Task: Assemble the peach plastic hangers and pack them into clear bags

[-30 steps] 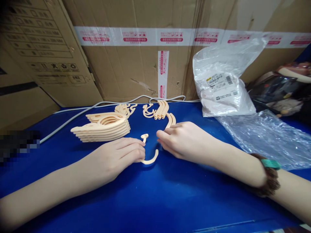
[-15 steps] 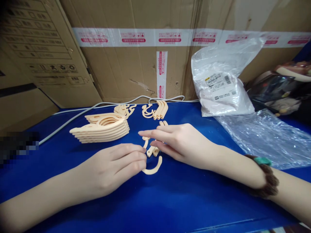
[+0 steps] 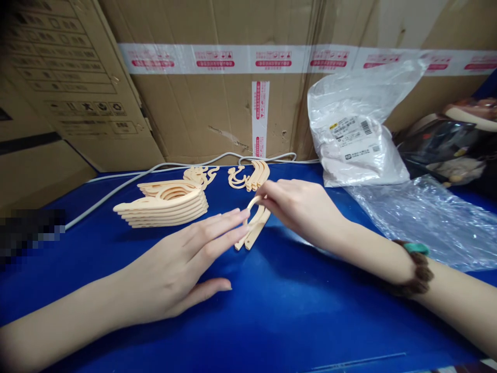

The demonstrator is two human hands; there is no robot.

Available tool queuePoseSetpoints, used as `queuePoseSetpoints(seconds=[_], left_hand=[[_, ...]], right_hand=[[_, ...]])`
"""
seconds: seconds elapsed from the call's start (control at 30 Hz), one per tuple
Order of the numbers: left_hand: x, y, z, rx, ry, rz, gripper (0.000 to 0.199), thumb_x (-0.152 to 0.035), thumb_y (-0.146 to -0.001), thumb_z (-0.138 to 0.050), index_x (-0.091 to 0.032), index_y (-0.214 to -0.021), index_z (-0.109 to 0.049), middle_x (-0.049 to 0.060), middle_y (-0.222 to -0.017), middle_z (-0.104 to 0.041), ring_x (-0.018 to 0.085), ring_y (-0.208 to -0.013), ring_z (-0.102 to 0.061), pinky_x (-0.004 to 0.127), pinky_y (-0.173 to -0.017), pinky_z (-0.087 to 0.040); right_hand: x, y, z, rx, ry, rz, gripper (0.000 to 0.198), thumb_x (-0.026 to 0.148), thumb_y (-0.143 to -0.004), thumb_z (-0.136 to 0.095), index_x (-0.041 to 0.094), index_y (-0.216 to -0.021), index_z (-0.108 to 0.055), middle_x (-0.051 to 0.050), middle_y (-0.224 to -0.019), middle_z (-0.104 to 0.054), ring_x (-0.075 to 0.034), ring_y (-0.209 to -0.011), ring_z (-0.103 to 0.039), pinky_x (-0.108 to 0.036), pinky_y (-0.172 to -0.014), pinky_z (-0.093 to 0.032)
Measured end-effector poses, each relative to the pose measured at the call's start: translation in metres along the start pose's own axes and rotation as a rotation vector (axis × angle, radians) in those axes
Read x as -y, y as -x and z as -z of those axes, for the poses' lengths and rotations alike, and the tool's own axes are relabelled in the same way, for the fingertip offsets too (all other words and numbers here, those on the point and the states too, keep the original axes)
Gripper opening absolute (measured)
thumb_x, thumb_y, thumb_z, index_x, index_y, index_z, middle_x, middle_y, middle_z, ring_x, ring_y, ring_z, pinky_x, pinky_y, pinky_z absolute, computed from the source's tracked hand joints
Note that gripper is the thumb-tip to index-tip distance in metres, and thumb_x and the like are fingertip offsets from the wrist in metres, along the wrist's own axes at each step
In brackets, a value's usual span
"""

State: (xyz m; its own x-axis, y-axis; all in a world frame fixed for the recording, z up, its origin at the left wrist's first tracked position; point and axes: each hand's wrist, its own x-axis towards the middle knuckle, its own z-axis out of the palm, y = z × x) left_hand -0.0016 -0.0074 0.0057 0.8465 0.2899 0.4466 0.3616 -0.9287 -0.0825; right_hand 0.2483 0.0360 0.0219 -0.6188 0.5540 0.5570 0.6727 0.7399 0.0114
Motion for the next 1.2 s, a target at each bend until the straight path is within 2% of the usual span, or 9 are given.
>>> queuePoseSetpoints(seconds=[0.1, 0.2, 0.33, 0.47, 0.7, 0.83, 0.97, 1.07, 1.2], left_hand=[[0.003, 0.001, 0.0, 0.09, 0.064, 0.075, 0.063, -0.042, -0.1, -0.044, -0.005, -0.148, -0.028, 0.017, -0.157, -0.032, 0.022, -0.147, -0.026, 0.038, -0.119, -0.028], [0.005, 0.001, 0.0, 0.19, 0.127, 0.114, 0.066, -0.049, -0.099, -0.046, -0.008, -0.149, -0.031, 0.014, -0.156, -0.034, 0.025, -0.145, -0.03, 0.042, -0.118, -0.032], [0.006, 0.0, 0.0, 0.256, 0.196, 0.127, 0.062, -0.053, -0.097, -0.046, -0.013, -0.144, -0.042, 0.011, -0.153, -0.04, 0.028, -0.144, -0.034, 0.048, -0.116, -0.033], [0.007, -0.002, 0.003, 0.241, 0.236, 0.084, 0.055, -0.048, -0.098, -0.049, -0.011, -0.139, -0.049, 0.012, -0.146, -0.05, 0.026, -0.136, -0.046, 0.044, -0.114, -0.036], [0.005, -0.002, 0.009, 0.106, 0.217, 0.0, 0.038, -0.041, -0.098, -0.05, -0.01, -0.116, -0.064, 0.011, -0.123, -0.069, 0.024, -0.106, -0.068, 0.035, -0.088, -0.054], [0.001, 0.001, 0.009, 0.046, 0.232, -0.014, 0.028, -0.036, -0.097, -0.053, -0.012, -0.103, -0.067, 0.007, -0.1, -0.075, 0.02, -0.087, -0.071, 0.03, -0.075, -0.055], [-0.001, 0.003, 0.005, -0.057, 0.259, -0.022, 0.022, -0.027, -0.099, -0.048, -0.014, -0.098, -0.066, 0.005, -0.084, -0.073, 0.015, -0.073, -0.068, 0.026, -0.065, -0.052], [0.001, 0.002, 0.003, -0.064, 0.247, -0.014, 0.021, -0.02, -0.098, -0.047, -0.013, -0.102, -0.066, 0.006, -0.089, -0.072, 0.016, -0.081, -0.067, 0.026, -0.072, -0.052], [0.006, -0.001, 0.004, 0.022, 0.168, 0.015, 0.029, -0.026, -0.1, -0.046, -0.01, -0.116, -0.063, 0.011, -0.119, -0.069, 0.022, -0.111, -0.063, 0.033, -0.095, -0.051]], right_hand=[[-0.013, -0.002, -0.003, 0.014, -0.307, -0.301, 0.027, 0.039, -0.096, -0.05, 0.017, -0.088, -0.063, 0.001, -0.063, -0.061, -0.012, -0.054, -0.053, -0.026, -0.053, -0.036], [-0.019, -0.003, -0.007, 0.043, -0.558, -0.492, 0.031, 0.046, -0.091, -0.057, 0.018, -0.08, -0.064, 0.004, -0.055, -0.051, -0.01, -0.049, -0.042, -0.026, -0.048, -0.029], [-0.021, -0.002, -0.014, 0.1, -0.701, -0.621, 0.041, 0.053, -0.086, -0.06, 0.018, -0.064, -0.057, 0.005, -0.053, -0.044, -0.009, -0.049, -0.034, -0.028, -0.049, -0.022], [-0.021, -0.001, -0.019, 0.139, -0.751, -0.688, 0.046, 0.058, -0.084, -0.061, 0.019, -0.061, -0.055, 0.005, -0.053, -0.043, -0.009, -0.051, -0.033, -0.029, -0.05, -0.021], [-0.018, -0.001, -0.023, 0.211, -0.774, -0.672, 0.04, 0.054, -0.086, -0.06, 0.017, -0.07, -0.059, 0.005, -0.057, -0.043, -0.009, -0.052, -0.035, -0.028, -0.05, -0.02], [-0.015, -0.001, -0.023, 0.258, -0.773, -0.617, 0.039, 0.051, -0.088, -0.058, 0.018, -0.069, -0.057, 0.006, -0.055, -0.044, -0.009, -0.052, -0.037, -0.028, -0.051, -0.023], [-0.01, -0.001, -0.021, 0.279, -0.757, -0.617, 0.042, 0.056, -0.086, -0.059, 0.017, -0.071, -0.061, 0.005, -0.055, -0.045, -0.01, -0.052, -0.038, -0.027, -0.051, -0.025], [-0.009, 0.0, -0.02, 0.284, -0.739, -0.614, 0.043, 0.057, -0.084, -0.06, 0.017, -0.069, -0.061, 0.004, -0.058, -0.044, -0.01, -0.055, -0.035, -0.028, -0.051, -0.023], [-0.009, 0.001, -0.019, 0.29, -0.717, -0.548, 0.044, 0.056, -0.086, -0.057, 0.017, -0.067, -0.061, 0.003, -0.06, -0.046, -0.011, -0.057, -0.035, -0.028, -0.053, -0.024]])
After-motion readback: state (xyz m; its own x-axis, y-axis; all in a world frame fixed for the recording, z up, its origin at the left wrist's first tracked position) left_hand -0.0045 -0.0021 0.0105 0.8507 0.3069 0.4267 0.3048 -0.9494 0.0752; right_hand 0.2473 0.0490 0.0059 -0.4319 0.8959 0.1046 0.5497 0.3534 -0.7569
